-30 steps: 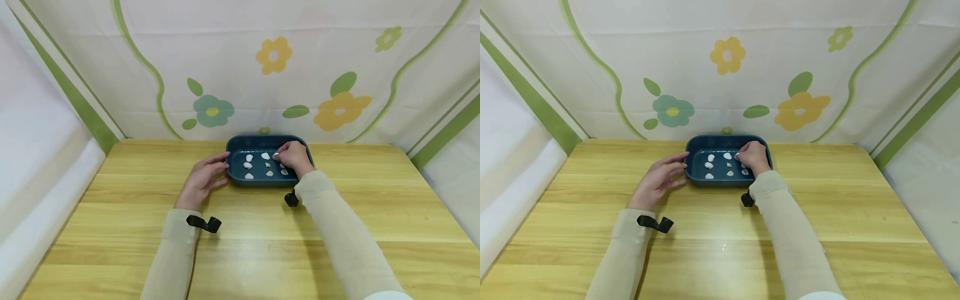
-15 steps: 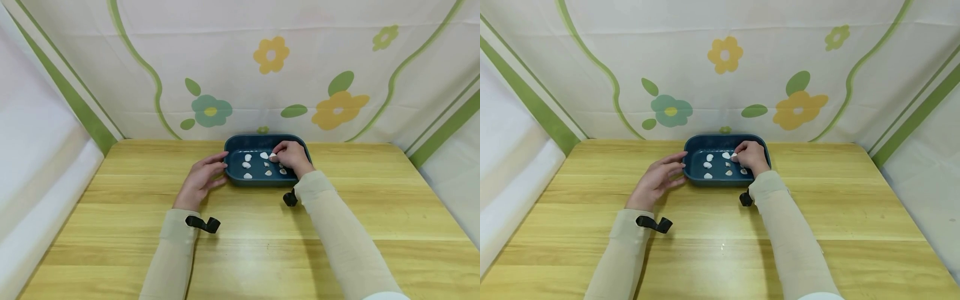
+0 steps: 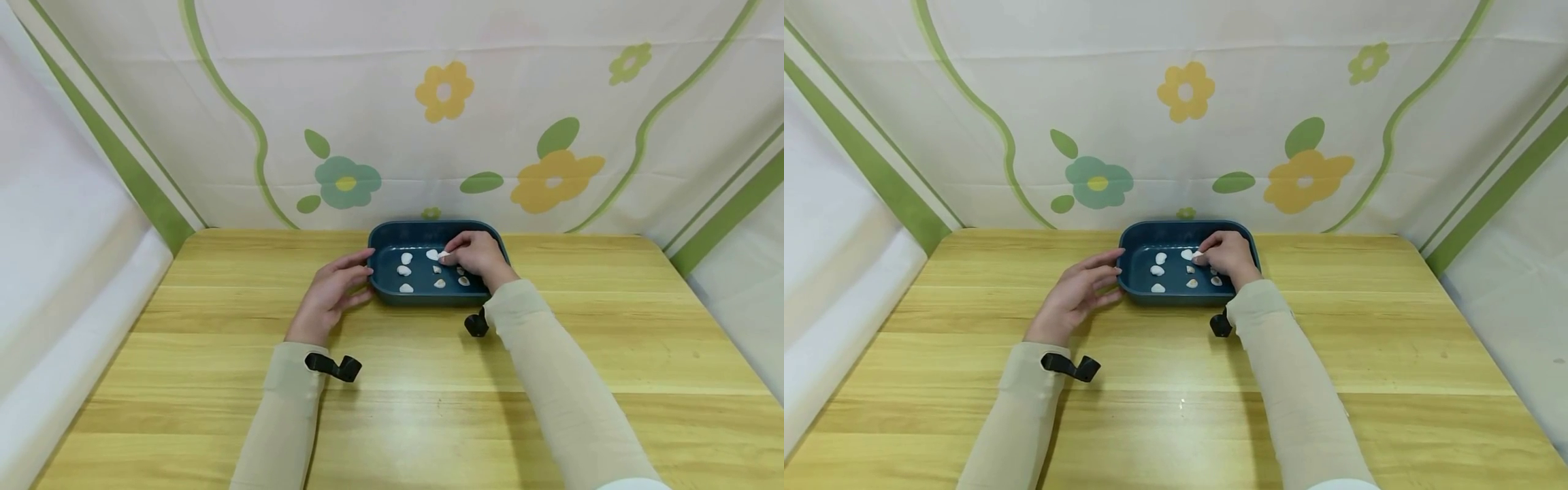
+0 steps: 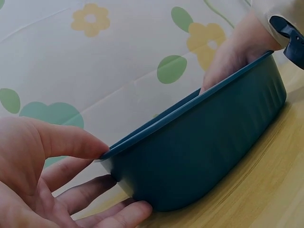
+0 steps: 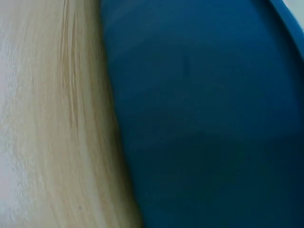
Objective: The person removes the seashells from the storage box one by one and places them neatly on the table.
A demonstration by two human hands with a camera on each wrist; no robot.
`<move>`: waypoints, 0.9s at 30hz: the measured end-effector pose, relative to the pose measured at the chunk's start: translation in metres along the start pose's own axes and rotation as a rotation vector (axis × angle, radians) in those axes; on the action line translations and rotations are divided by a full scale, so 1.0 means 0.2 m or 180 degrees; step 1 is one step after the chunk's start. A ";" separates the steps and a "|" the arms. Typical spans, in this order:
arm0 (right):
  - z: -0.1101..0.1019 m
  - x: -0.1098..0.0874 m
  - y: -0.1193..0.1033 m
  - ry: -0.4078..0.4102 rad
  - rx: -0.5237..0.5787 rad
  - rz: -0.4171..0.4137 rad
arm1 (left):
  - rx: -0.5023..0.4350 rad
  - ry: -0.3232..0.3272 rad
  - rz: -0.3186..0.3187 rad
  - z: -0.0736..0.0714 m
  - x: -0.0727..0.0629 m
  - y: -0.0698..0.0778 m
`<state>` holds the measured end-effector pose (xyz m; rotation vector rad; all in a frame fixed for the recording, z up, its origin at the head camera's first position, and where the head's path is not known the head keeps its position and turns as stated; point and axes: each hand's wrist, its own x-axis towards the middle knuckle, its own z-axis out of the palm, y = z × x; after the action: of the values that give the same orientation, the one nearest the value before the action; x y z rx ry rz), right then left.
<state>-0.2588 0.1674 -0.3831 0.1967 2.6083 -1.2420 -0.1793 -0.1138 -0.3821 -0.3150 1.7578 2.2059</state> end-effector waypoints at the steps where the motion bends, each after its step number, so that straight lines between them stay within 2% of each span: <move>1: 0.00 0.00 0.00 -0.0018 0.0020 -0.0004 | -0.0006 0.0002 -0.0003 0.00 0.00 0.00; 17: -0.01 -0.02 -0.02 -0.0146 0.0140 0.0000 | 0.0050 -0.0029 -0.0018 -0.01 0.00 0.00; 27: -0.01 -0.01 -0.01 -0.0031 0.0533 -0.0017 | 0.0010 -0.0019 -0.0014 -0.01 0.01 -0.01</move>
<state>-0.2575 0.1677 -0.3799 0.2135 2.4982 -1.4600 -0.1803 -0.1143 -0.3851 -0.3111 1.7557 2.1987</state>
